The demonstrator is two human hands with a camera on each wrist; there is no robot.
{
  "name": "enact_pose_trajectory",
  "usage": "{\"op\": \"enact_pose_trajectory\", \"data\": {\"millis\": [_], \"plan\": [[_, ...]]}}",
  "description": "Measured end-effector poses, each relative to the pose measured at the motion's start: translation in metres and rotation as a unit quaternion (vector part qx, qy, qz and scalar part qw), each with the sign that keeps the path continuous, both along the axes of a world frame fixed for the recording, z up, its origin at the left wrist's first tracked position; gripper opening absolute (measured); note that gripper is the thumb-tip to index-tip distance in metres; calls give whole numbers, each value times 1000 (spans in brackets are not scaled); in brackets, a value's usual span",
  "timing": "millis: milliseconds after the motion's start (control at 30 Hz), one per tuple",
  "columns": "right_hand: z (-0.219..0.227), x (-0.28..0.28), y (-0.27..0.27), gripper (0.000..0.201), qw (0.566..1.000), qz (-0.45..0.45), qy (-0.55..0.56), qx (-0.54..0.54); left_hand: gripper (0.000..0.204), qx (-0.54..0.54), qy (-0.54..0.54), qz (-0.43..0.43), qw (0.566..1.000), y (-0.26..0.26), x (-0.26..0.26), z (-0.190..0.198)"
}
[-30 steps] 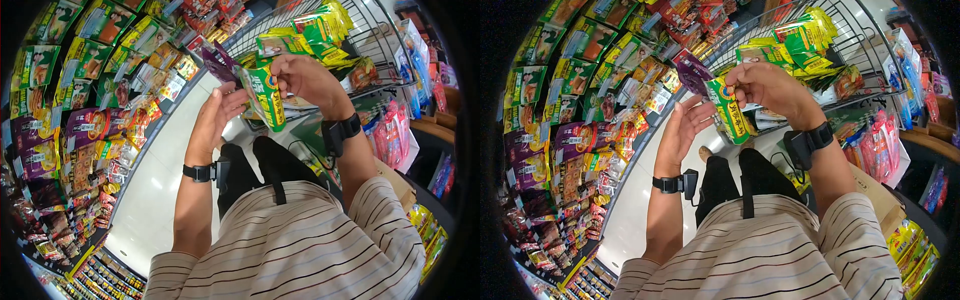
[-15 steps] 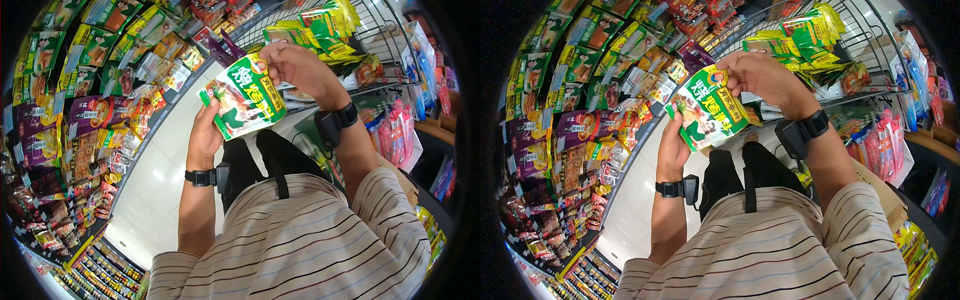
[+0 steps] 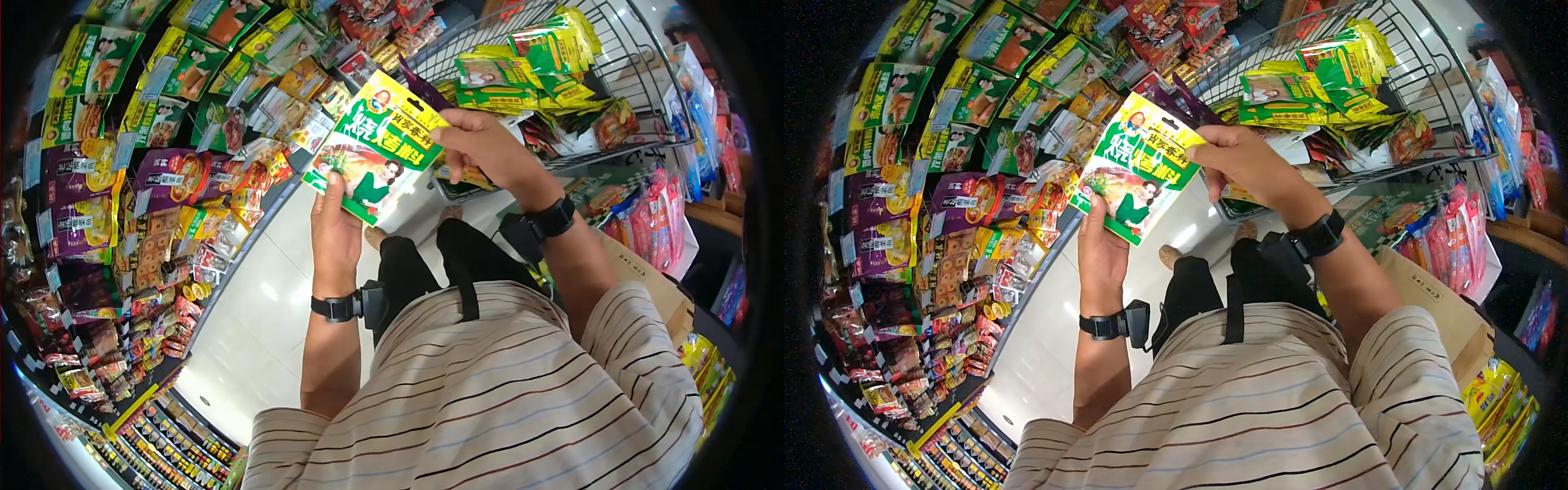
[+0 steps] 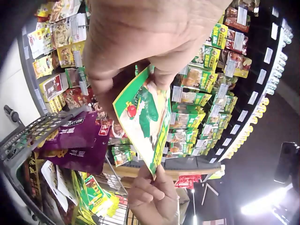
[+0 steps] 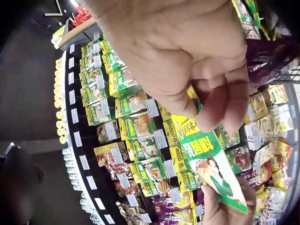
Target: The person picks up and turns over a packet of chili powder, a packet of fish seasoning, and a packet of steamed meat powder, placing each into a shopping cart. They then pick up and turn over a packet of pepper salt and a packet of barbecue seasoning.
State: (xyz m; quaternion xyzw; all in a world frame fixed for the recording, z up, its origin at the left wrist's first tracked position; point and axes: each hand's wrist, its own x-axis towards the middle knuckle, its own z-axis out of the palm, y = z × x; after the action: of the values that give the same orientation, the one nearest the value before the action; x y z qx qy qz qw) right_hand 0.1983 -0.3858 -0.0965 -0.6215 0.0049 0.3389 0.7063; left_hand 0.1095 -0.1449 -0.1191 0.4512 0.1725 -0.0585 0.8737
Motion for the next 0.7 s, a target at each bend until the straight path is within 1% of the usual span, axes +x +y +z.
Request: {"op": "enact_pose_trajectory", "data": {"millis": [67,200,300,400,500,600,700], "plan": [[2,0,14,20,1000,-1,-25,-18,50,-10,-7,5,1000,10,-2,7],[-2,-2,38,23,999,-12,-24,-21,48,-4,-15,17,1000,40,-7,-2],[-1,-2,55,24,998,-1,-37,-58,45,-5,-10,14,1000,61,-11,-3],[-8,-4,76,26,1000,-25,-3,0,43,-5,-4,19,1000,79,-18,-3],[-3,-5,95,27,999,-39,2,32,41,-7,12,28,1000,94,-21,-2],[-11,-4,109,27,996,-48,22,70,40,-14,26,42,999,106,-24,-2],[-16,-3,120,26,996,-53,18,76,41,-13,30,39,999,116,-26,-3]]}}
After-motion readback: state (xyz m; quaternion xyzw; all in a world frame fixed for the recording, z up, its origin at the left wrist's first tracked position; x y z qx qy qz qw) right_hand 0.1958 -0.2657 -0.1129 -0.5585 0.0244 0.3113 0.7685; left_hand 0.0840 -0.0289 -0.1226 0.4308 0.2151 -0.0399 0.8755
